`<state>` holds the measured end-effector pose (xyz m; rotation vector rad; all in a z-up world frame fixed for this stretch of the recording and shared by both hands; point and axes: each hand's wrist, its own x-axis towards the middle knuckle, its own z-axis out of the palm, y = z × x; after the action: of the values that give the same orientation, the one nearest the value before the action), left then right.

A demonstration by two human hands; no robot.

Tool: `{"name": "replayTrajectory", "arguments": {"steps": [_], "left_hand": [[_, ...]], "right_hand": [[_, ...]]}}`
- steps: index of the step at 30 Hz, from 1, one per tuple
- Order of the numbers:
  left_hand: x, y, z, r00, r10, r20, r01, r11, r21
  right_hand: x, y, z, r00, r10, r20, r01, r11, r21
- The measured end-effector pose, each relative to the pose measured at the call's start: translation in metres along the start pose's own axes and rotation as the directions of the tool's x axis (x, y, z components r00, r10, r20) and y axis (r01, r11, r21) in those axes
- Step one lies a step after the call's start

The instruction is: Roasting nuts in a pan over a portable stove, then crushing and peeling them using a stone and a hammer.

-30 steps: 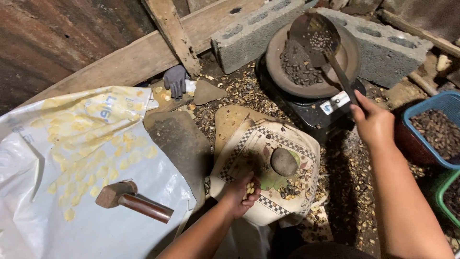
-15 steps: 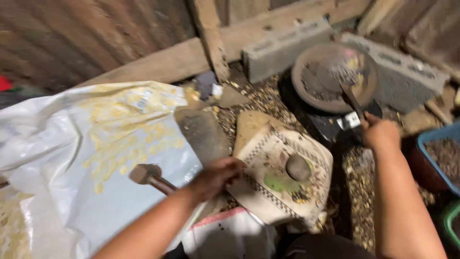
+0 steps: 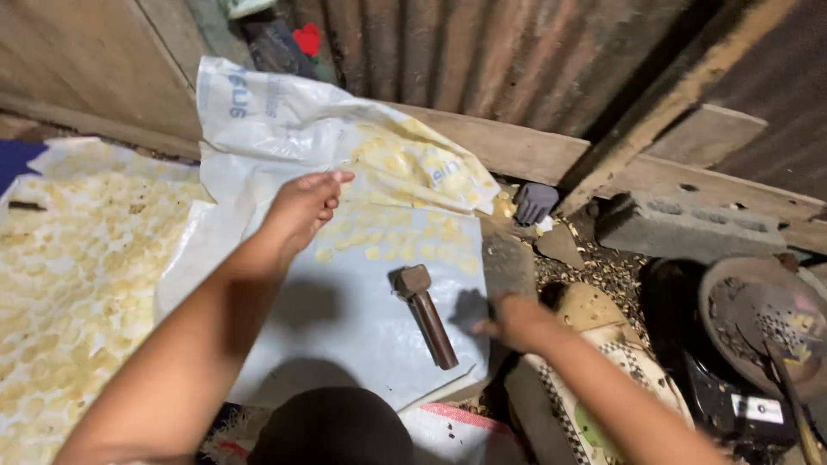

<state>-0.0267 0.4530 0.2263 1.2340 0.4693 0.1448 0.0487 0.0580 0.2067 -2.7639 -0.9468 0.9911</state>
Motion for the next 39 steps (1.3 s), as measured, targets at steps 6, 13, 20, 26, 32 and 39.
{"name": "replayTrajectory", "arguments": {"steps": [6,13,20,26,32,39], "left_hand": [[0.101,-0.244,-0.040,0.990,-0.017,-0.143,0.062,0.947,0.316],[0.031,-0.223,0.078,0.790,0.538,0.294,-0.512,0.316,0.799],[0.032,-0.231,0.152,0.698,0.471,0.539,-0.697,0.271,0.664],[0.029,-0.232,0.148,0.697,0.476,0.536,-0.688,0.237,0.686],[0.023,-0.231,0.107,0.709,0.420,0.567,-0.665,0.132,0.735],[0.008,-0.192,0.104,0.608,0.520,0.601,-0.752,0.133,0.646]], "right_hand": [[0.087,-0.086,0.150,0.884,0.161,-0.440,0.165,0.772,0.614],[0.014,-0.047,0.147,0.812,0.287,-0.508,0.051,0.833,0.551],[-0.022,0.005,0.069,0.630,0.467,-0.621,0.027,0.785,0.618],[-0.024,-0.007,0.051,0.364,0.442,-0.820,0.386,0.729,0.565],[0.070,0.011,0.146,0.554,0.376,-0.742,-0.095,0.915,0.393],[0.053,0.015,0.060,0.733,0.493,-0.469,-0.115,0.769,0.628]]}}
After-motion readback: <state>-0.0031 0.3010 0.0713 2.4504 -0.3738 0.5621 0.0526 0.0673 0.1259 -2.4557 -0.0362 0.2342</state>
